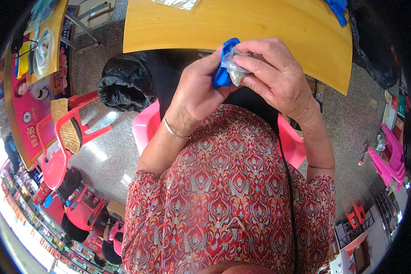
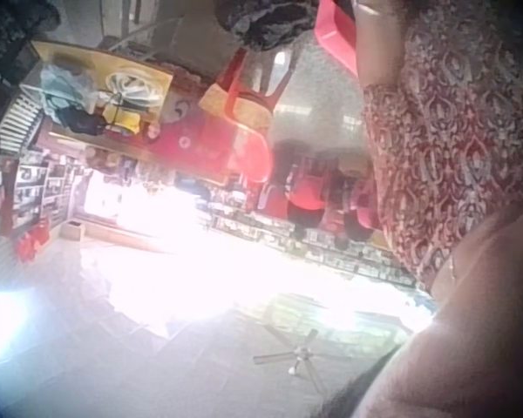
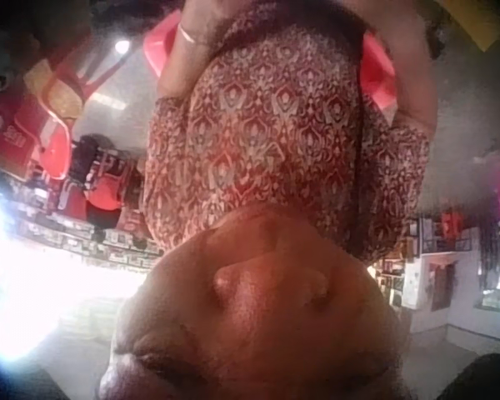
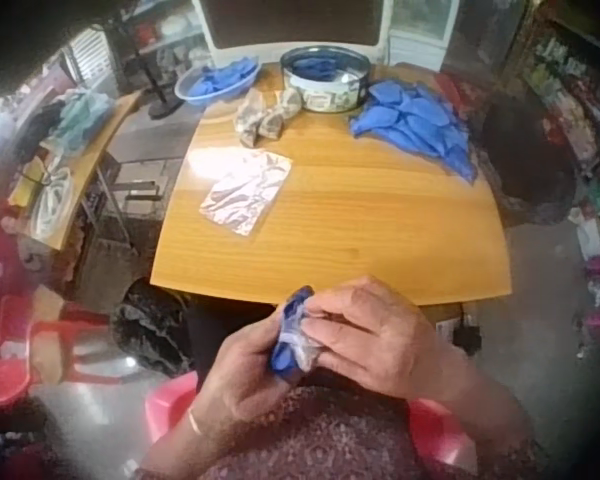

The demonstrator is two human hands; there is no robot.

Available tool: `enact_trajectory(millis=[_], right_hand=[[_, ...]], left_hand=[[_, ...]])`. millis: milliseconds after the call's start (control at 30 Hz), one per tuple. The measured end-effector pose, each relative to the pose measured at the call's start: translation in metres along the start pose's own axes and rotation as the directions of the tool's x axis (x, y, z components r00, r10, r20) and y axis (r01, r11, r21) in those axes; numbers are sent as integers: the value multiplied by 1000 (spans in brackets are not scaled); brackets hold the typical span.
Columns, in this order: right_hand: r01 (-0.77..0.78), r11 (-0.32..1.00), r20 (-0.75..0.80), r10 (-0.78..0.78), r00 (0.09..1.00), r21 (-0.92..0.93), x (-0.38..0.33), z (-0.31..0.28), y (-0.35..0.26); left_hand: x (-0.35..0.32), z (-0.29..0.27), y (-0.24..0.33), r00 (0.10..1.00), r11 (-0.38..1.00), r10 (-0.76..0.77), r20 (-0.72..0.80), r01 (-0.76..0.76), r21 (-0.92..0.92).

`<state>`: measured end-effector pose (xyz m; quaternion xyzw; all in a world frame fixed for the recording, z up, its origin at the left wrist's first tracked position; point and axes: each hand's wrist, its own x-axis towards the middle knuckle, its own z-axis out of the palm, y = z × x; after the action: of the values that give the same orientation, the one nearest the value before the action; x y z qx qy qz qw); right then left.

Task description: The person sits at a table and wraps small items in blue fabric. They pick up a small item, place it in the center of a blue cloth, and fold the cloth around it to create a neat bundle. The process is repeated for multiple items throughout the video.

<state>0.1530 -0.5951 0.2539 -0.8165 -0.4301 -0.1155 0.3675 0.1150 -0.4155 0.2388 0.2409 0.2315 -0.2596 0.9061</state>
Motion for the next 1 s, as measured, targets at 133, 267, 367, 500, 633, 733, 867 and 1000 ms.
enact_trajectory(millis=[133,267,367,500,633,733,867,1000], right_hand=[[-9,999,16,8,1000,36,1,-2,0],[-63,996,4,63,998,67,0,-2,-2],[-152,983,-14,154,988,103,4,-5,-9],[-228,960,-29,235,971,163,13,-9,-13],[-163,981,9,163,987,104,6,-9,4],[-363,871,62,364,929,332,1,-5,17],[-599,546,275,561,781,586,-5,3,23],[-588,591,189,598,779,553,3,13,17]], left_hand=[[-1,-7,0,997,997,12,75,-18,71],[-7,-2,3,995,941,79,58,-93,326],[-12,12,7,996,948,79,43,-89,307],[-12,14,10,995,892,69,76,-96,442],[-9,9,9,987,891,41,155,-106,440],[-6,-2,-5,982,789,164,98,-190,585],[-5,-15,-8,771,178,516,374,-523,833],[8,-16,-16,823,682,550,143,-541,491]])
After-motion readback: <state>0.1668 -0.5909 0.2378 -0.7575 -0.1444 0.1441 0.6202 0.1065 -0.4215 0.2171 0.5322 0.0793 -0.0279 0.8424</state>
